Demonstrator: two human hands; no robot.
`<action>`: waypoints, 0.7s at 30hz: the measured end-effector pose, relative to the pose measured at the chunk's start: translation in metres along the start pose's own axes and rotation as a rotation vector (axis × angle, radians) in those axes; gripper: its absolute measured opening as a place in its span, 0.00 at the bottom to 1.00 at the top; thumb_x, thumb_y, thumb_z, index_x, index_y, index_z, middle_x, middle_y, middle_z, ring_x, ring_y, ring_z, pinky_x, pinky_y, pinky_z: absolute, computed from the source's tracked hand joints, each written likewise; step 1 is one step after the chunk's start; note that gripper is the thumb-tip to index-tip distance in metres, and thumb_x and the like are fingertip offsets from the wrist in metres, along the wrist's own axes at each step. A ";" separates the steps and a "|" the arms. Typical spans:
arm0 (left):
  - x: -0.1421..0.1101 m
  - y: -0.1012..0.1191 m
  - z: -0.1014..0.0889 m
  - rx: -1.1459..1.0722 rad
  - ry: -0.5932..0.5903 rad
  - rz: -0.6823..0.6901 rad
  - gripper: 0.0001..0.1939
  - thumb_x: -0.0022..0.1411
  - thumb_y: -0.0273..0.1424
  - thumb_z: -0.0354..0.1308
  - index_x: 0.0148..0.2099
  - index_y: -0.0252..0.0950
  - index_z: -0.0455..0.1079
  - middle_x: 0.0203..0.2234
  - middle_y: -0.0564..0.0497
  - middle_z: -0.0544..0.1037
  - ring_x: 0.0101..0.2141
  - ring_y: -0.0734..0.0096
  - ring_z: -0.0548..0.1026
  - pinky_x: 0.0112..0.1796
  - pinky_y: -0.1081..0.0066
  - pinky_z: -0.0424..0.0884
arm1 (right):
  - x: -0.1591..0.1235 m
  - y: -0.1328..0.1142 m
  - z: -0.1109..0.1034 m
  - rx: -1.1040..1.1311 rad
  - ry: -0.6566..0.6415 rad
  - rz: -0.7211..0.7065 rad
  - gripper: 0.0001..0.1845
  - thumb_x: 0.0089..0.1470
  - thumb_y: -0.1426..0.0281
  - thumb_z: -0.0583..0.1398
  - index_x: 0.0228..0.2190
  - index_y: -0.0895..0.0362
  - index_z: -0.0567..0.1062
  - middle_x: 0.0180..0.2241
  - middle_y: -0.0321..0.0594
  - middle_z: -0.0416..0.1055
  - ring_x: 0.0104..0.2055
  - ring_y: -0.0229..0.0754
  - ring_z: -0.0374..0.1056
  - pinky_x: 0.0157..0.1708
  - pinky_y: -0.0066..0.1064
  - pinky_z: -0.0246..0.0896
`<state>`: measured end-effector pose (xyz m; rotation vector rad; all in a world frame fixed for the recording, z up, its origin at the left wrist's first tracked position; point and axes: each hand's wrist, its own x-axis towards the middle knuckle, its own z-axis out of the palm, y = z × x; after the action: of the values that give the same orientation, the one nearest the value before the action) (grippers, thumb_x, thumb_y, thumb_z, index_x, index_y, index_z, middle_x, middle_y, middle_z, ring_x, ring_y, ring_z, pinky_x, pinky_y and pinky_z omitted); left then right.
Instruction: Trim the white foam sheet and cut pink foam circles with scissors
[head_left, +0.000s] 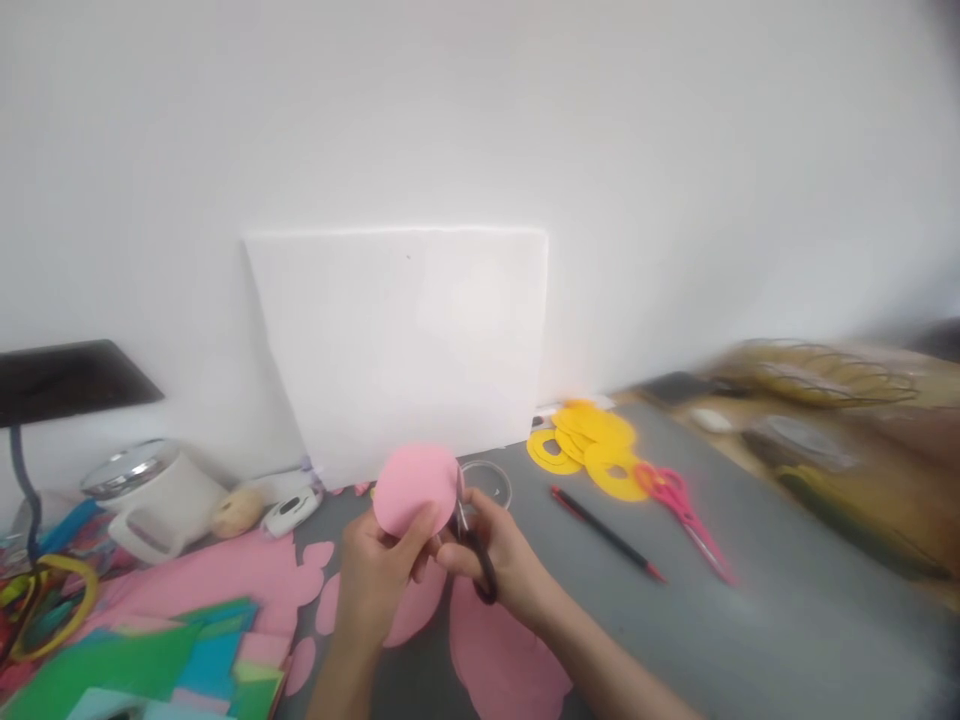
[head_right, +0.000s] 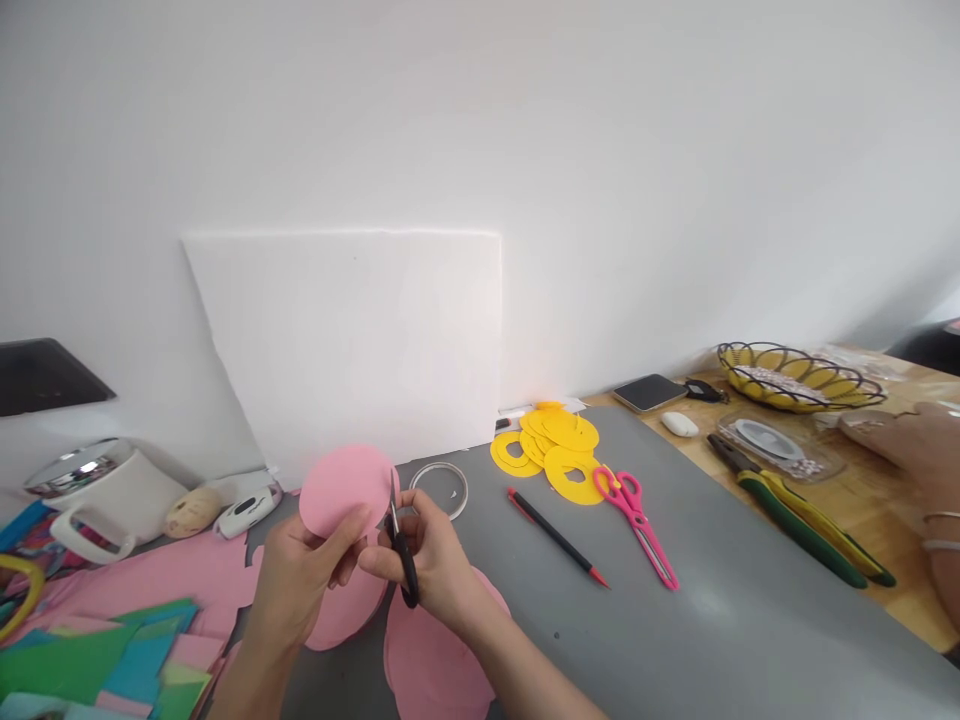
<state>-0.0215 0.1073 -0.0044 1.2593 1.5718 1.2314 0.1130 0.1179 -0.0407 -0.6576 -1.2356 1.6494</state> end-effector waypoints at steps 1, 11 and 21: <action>0.000 -0.001 0.000 -0.001 -0.007 -0.001 0.20 0.50 0.41 0.61 0.14 0.35 0.65 0.07 0.55 0.63 0.13 0.77 0.60 0.18 0.73 0.59 | 0.000 0.000 0.000 0.003 0.000 0.004 0.26 0.43 0.56 0.69 0.36 0.58 0.65 0.21 0.26 0.59 0.21 0.28 0.48 0.21 0.23 0.44; 0.005 -0.006 -0.003 -0.090 -0.036 -0.017 0.18 0.49 0.40 0.62 0.17 0.34 0.67 0.10 0.55 0.67 0.13 0.78 0.60 0.16 0.75 0.58 | -0.001 -0.003 0.002 0.020 0.002 0.043 0.29 0.38 0.54 0.70 0.34 0.58 0.67 0.25 0.33 0.65 0.24 0.33 0.58 0.24 0.26 0.52; 0.007 -0.009 -0.002 -0.181 -0.002 -0.031 0.16 0.49 0.41 0.62 0.21 0.35 0.65 0.11 0.56 0.67 0.13 0.79 0.59 0.15 0.75 0.55 | -0.001 0.008 -0.001 -0.002 0.003 0.075 0.27 0.42 0.52 0.68 0.34 0.57 0.65 0.22 0.31 0.64 0.25 0.36 0.63 0.31 0.33 0.63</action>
<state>-0.0273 0.1132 -0.0124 1.1165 1.4381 1.3196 0.1111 0.1170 -0.0488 -0.7151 -1.2240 1.7079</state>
